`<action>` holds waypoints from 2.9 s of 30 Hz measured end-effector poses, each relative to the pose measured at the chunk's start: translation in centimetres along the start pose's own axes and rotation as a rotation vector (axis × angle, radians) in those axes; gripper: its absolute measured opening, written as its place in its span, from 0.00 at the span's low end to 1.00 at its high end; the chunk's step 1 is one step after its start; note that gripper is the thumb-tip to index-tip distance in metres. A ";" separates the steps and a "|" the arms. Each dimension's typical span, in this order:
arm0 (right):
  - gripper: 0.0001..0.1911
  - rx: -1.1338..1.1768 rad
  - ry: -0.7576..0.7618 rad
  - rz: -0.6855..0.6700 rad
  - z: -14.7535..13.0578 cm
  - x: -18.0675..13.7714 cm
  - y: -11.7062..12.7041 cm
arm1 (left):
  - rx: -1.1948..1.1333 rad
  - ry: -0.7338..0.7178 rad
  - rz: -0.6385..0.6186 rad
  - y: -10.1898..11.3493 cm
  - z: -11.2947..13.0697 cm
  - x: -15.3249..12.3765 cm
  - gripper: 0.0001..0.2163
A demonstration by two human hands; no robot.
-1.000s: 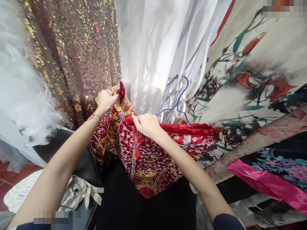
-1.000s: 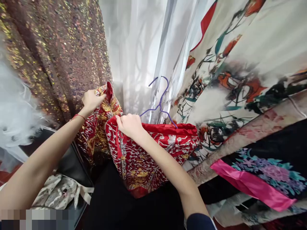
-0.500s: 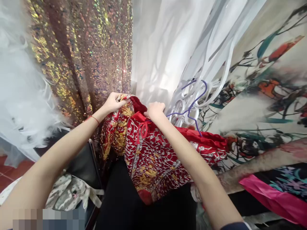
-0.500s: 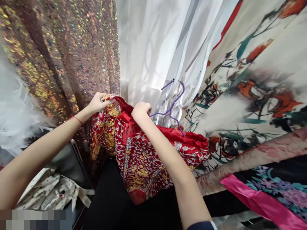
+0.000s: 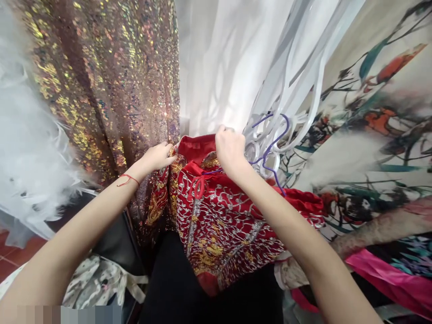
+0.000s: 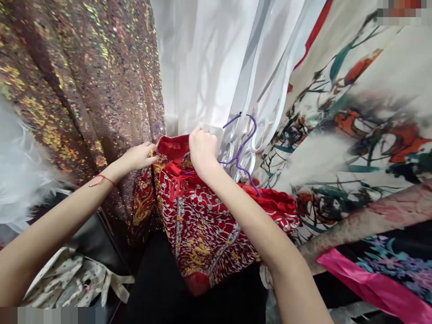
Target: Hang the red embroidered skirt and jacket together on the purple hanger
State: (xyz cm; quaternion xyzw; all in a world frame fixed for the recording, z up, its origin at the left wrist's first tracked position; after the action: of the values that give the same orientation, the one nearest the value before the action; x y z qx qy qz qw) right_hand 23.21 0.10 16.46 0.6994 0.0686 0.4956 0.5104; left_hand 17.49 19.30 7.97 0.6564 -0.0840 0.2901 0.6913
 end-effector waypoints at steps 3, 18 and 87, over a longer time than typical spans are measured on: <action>0.20 -0.082 0.033 -0.049 0.2 -0.5 0.2 | -0.330 -0.163 0.007 -0.2 2.7 0.0 0.19; 0.14 0.069 0.012 0.382 8.6 -11.2 7.3 | -0.500 -0.171 0.273 4.3 7.0 -1.3 0.24; 0.20 0.979 -0.696 -0.359 13.9 -14.8 -2.7 | -0.529 0.125 0.239 3.9 4.3 2.0 0.09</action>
State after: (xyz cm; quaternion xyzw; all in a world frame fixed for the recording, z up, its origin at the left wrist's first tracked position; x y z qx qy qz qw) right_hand 27.54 -16.54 5.26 0.9501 0.2341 0.0564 0.1985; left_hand 18.28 15.61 12.82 0.4199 -0.1907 0.3775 0.8030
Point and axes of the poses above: each hand's wrist, its own x-axis towards the middle knuckle, its own y-axis out of the back of the hand, z = x × y, the point moved 10 cm from there along x, towards the middle knuckle, and after that the axes turned 10 degrees about z, right-handed, at the moved point
